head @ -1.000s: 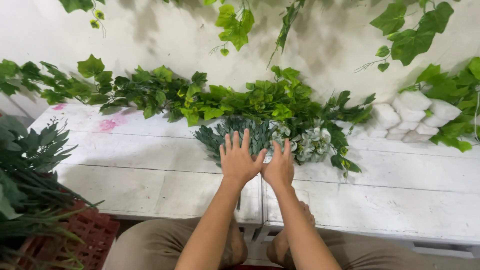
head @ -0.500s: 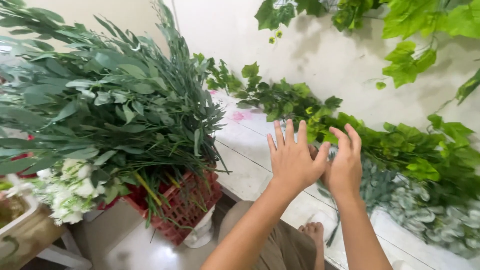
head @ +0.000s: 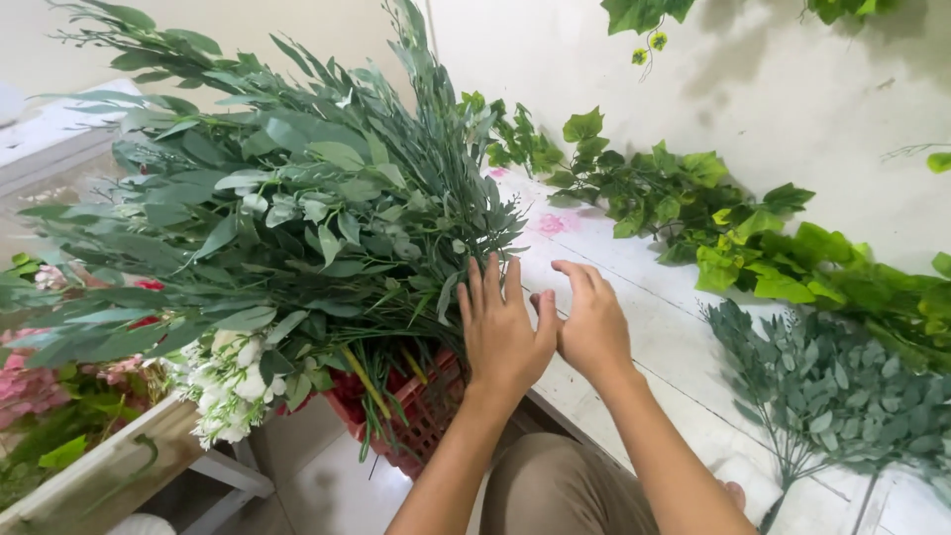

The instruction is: The person organizes and sorts bunches of artificial leaves by hand, separating individual stems and placing them onto a white wooden surface before picking up white floral foam blocks.

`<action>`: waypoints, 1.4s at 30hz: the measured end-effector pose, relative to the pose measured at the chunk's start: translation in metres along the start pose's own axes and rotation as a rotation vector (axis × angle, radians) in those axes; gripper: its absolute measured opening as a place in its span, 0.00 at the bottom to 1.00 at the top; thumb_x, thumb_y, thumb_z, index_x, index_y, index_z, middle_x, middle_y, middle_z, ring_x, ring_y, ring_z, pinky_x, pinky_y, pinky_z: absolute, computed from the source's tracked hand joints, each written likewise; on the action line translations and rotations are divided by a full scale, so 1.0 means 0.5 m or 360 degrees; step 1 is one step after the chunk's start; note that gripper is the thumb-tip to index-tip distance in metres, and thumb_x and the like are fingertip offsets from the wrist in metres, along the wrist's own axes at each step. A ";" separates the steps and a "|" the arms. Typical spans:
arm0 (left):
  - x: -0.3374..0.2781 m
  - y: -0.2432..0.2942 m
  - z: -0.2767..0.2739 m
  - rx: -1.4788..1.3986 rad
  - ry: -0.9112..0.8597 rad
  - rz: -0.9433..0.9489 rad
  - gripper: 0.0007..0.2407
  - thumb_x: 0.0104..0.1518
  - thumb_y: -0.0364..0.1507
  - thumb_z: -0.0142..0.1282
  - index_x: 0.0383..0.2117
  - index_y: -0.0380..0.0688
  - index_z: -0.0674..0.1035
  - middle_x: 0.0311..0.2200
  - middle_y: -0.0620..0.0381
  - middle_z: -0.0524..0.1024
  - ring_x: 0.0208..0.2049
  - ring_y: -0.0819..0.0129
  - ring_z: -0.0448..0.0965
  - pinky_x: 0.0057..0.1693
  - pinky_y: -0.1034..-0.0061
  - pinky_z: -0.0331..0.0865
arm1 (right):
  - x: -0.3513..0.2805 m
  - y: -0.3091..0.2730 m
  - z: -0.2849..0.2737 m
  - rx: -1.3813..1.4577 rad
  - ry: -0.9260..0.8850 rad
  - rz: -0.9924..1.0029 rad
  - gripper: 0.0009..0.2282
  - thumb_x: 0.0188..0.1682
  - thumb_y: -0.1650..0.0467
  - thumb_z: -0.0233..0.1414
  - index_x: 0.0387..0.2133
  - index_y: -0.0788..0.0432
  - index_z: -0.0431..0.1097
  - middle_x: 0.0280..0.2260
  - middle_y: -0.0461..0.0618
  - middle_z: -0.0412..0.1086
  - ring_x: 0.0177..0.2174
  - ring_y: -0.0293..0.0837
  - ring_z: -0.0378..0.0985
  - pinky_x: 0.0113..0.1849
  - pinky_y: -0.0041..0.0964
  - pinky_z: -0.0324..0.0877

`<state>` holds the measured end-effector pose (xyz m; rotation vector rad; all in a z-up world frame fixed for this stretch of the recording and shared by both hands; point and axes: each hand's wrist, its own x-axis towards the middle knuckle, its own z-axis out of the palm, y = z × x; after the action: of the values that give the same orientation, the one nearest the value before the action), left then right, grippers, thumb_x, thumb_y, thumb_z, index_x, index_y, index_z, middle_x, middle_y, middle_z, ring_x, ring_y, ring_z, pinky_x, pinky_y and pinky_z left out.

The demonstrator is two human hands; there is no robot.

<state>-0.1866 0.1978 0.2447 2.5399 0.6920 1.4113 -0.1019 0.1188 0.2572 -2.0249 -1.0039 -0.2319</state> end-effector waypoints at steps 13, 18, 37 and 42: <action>-0.021 -0.037 0.002 0.0375 -0.0240 -0.0030 0.23 0.61 0.37 0.49 0.57 0.31 0.72 0.58 0.31 0.68 0.62 0.32 0.62 0.65 0.42 0.48 | 0.041 0.103 0.258 0.0566 -0.0548 0.0332 0.14 0.51 0.59 0.51 0.46 0.47 0.78 0.39 0.50 0.79 0.43 0.53 0.81 0.47 0.48 0.73; -0.007 -0.045 0.013 0.0409 -0.0324 -0.0094 0.22 0.61 0.36 0.46 0.58 0.34 0.72 0.60 0.35 0.66 0.63 0.34 0.60 0.66 0.46 0.48 | 0.049 0.086 0.242 0.0755 -0.0358 0.0497 0.13 0.49 0.64 0.53 0.45 0.52 0.78 0.35 0.57 0.79 0.42 0.60 0.80 0.45 0.52 0.73; -0.002 -0.066 0.048 0.0323 -0.0034 -0.0156 0.22 0.64 0.42 0.45 0.54 0.34 0.76 0.47 0.34 0.71 0.53 0.35 0.67 0.63 0.46 0.50 | 0.048 0.065 0.213 0.1215 -0.0230 0.0631 0.13 0.53 0.60 0.54 0.42 0.55 0.77 0.31 0.55 0.79 0.30 0.47 0.79 0.33 0.40 0.76; -0.010 -0.083 0.067 0.0443 -0.0038 -0.0182 0.25 0.62 0.44 0.47 0.50 0.29 0.76 0.46 0.38 0.70 0.53 0.41 0.67 0.63 0.51 0.52 | 0.046 0.079 0.226 0.0945 -0.0375 0.0507 0.17 0.53 0.56 0.54 0.44 0.54 0.74 0.43 0.59 0.73 0.47 0.64 0.76 0.50 0.54 0.71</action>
<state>-0.1743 0.2350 0.2079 2.6627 1.0790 1.3274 -0.0792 0.2045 0.1735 -1.6433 -0.7542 0.4377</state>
